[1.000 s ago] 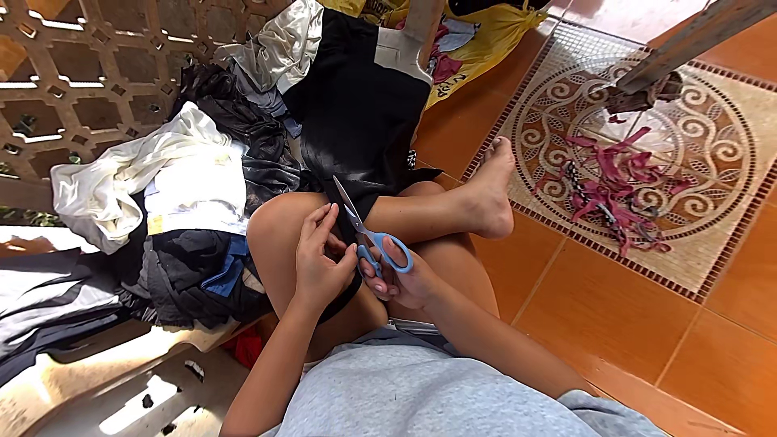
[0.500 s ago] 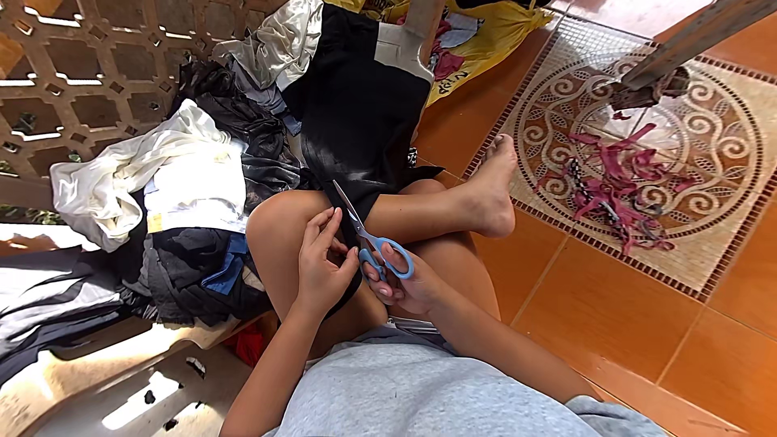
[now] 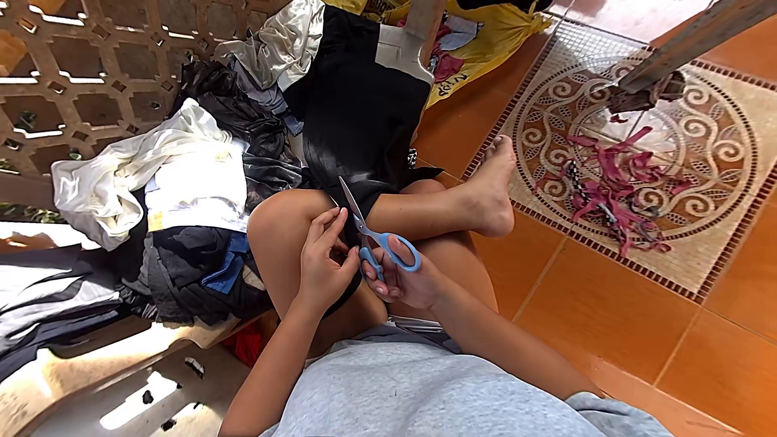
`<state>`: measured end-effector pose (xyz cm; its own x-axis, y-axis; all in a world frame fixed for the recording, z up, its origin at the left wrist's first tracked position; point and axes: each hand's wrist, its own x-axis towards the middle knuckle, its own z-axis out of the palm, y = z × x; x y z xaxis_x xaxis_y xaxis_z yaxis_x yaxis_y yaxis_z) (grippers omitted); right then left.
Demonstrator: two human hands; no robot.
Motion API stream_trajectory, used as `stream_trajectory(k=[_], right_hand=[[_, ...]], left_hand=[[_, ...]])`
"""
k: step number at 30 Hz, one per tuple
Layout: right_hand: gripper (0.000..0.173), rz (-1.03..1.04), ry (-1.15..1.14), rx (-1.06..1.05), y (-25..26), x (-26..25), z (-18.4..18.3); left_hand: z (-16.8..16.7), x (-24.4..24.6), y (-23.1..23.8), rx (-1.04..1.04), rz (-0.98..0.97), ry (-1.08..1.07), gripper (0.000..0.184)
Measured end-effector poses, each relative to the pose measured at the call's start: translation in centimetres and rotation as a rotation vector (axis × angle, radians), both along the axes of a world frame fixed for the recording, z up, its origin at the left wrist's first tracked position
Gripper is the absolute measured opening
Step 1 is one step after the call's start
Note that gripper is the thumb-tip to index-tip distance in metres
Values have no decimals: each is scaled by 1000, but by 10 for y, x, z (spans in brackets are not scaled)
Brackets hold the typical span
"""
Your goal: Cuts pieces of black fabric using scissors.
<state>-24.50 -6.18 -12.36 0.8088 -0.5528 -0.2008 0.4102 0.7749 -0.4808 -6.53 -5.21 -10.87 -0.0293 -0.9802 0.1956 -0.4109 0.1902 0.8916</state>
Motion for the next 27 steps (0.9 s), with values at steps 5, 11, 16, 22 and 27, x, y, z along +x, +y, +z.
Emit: stream_trajectory(k=[5,11,16,22,27], right_hand=[[56,-23,28,18,1,1,3],[53,-65,92,57,2,4,13],[49,-94,129,90,3,6,19],[57,-74,43,61,2,5,10],[57,-54,48,56,-2,4,11]], left_hand=[[-1,1,-1,-6,-9,4,55],[-1,1,-1,5,-3,1,54],[-1,1,-1,7,5,14,55],[-1,1,0,3,-4,13,54],[-2,1,0,-3,-4,13,53]])
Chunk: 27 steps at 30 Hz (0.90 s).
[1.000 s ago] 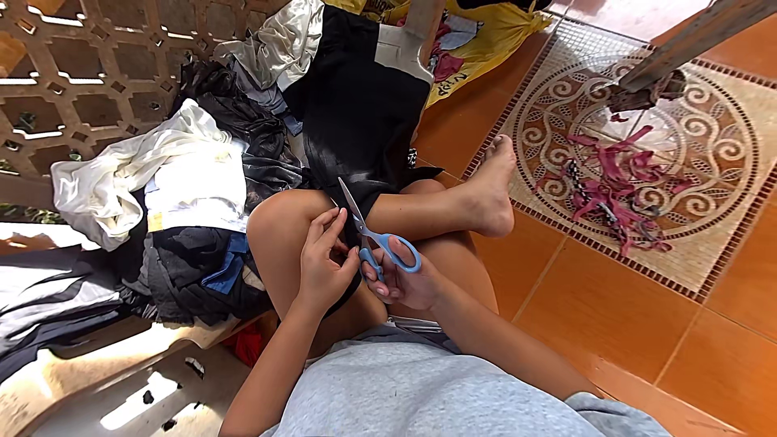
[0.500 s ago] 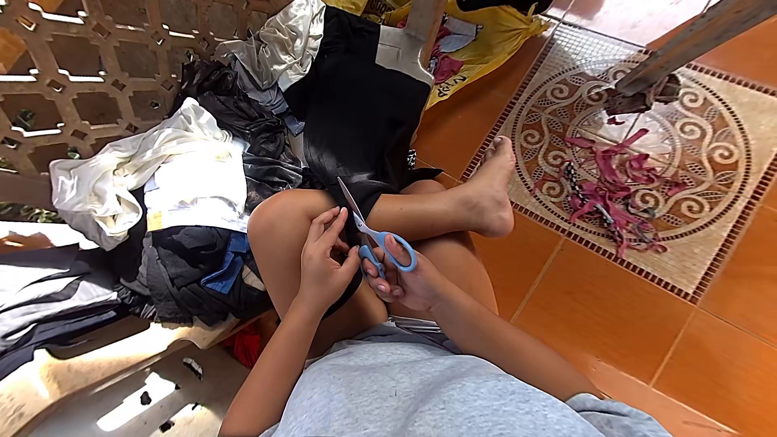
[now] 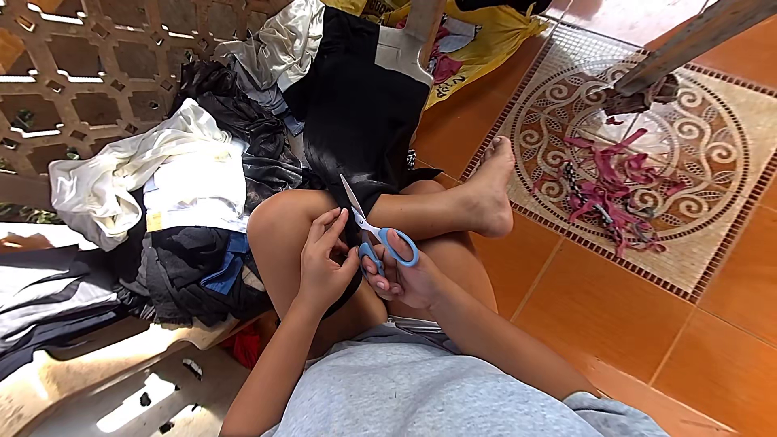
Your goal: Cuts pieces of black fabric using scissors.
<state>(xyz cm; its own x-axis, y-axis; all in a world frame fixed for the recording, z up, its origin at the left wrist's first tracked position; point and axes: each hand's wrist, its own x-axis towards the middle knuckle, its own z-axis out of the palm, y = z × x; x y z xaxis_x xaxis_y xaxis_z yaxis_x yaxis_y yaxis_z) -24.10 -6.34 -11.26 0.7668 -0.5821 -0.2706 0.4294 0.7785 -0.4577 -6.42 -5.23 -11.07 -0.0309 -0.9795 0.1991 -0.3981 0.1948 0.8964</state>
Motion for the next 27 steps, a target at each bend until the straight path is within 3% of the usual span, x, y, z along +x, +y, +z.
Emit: stream_trajectory(k=[9,17,27], right_hand=[[44,-36,110,35,0,0,7],[61,57,-66,-32,-5,-4,-8],[52,9,27,12,-4,-2,1]], left_hand=[[0,0,0,-3,0,1,53],[0,0,0,-10,-15,3,51],[-1,0,0,-17,-14,0,52]])
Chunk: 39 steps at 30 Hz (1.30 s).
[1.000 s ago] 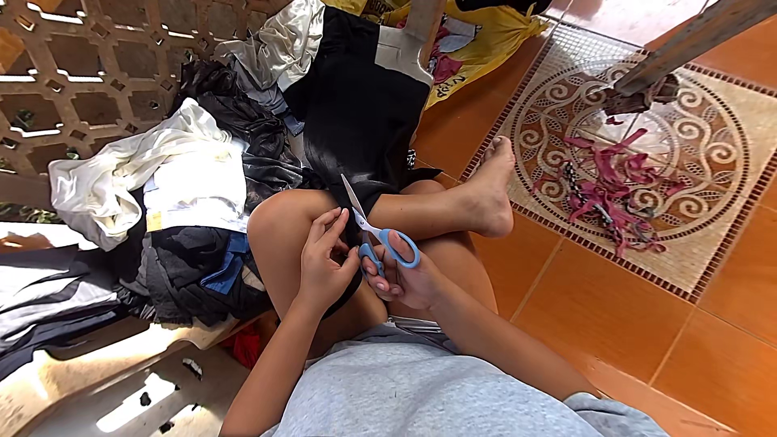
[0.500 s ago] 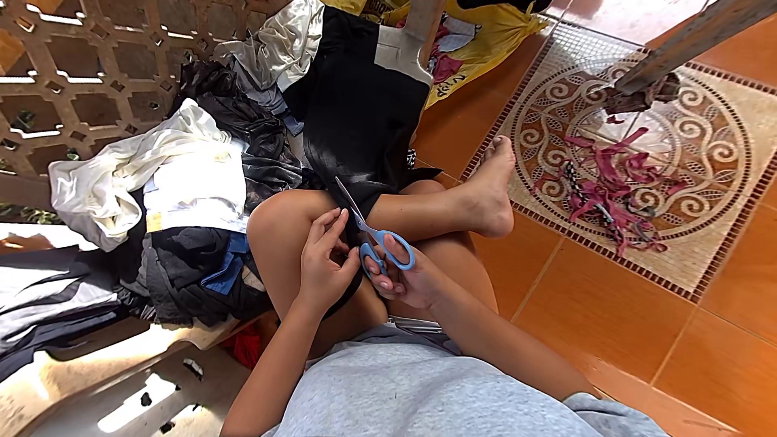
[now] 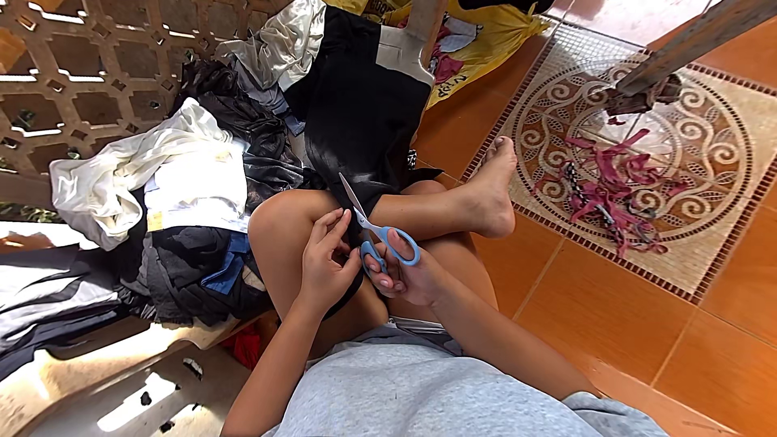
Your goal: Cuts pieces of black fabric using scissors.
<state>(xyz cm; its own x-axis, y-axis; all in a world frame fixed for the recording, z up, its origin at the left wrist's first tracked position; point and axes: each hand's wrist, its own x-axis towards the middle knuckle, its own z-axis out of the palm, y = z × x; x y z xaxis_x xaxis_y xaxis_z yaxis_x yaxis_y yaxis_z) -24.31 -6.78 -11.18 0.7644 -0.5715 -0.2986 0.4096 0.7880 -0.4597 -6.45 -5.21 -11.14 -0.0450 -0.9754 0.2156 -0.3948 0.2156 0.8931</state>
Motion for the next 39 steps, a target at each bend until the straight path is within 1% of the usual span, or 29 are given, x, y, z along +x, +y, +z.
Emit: stream_trajectory(k=[3,9,12,17,19,28,32,35,39], right_hand=[[48,-29,22,25,1,1,4],[57,-4,-46,-2,-2,0,-1],[57,-4,-37,6,-3,1,1],[45,-36,73,49,-4,1,10],[43,-45,90,54,-4,1,12],[52,-45,8,34,-9,0,5],[53,-52,47,65,-11,3,10],[48,-73,101,79,-11,5,14],[47,-96,151,71,-9,6,16]], left_hand=[[0,0,0,3,-1,5,52],[0,0,0,1,-15,-17,51],[0,0,0,3,-18,-8,51],[-1,1,-1,2,-20,-27,51],[0,1,-1,0,-21,-23,51],[-1,1,-1,-7,-41,-29,50],[-1,1,-1,0,-39,-27,50],[-1,1,-1,5,-37,-34,50],[0,2,-2,3,-40,-34,51]])
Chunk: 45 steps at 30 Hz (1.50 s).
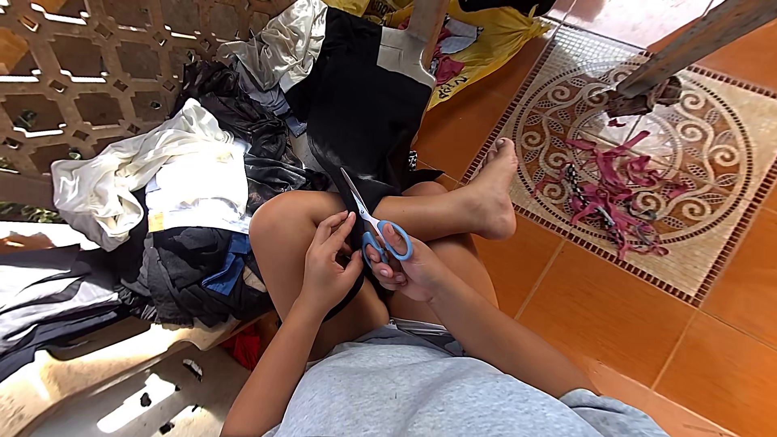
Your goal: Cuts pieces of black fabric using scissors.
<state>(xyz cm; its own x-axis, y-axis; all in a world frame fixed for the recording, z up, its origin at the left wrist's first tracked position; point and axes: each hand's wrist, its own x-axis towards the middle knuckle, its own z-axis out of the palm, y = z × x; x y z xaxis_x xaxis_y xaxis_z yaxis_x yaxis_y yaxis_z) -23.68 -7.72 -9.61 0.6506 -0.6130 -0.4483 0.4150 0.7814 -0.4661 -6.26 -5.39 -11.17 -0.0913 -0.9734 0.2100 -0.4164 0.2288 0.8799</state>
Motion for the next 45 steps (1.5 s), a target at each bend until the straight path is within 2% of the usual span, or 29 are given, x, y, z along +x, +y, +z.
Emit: stream_trajectory(k=[5,9,13,16,21,25,28,31,37,42,45], right_hand=[[43,-23,64,-60,6,-1,-2],[40,-41,153,-153,11,-6,-8],[38,-17,201,-311,16,-12,-21],[30,11,212,-383,20,-19,-28],[28,25,237,-428,24,-24,-36],[24,17,286,-450,24,-24,-35],[25,16,338,-473,24,-22,-30],[24,11,372,-490,24,-22,-31],[21,32,524,-567,21,-20,-29],[21,91,612,-588,20,-22,-25],[29,92,604,-717,25,-27,-14]], left_hand=[[15,2,-7,99,-19,122,46],[37,-5,-29,213,155,299,41],[53,-6,-57,298,164,110,44],[58,-6,-67,302,148,4,36],[67,-5,-72,460,117,35,32],[66,-1,-75,481,18,0,36],[64,6,-79,451,-53,11,32],[69,9,-87,508,-67,28,31],[63,2,-94,503,133,77,21],[67,-3,-99,559,219,81,18],[80,-11,-77,377,302,128,16]])
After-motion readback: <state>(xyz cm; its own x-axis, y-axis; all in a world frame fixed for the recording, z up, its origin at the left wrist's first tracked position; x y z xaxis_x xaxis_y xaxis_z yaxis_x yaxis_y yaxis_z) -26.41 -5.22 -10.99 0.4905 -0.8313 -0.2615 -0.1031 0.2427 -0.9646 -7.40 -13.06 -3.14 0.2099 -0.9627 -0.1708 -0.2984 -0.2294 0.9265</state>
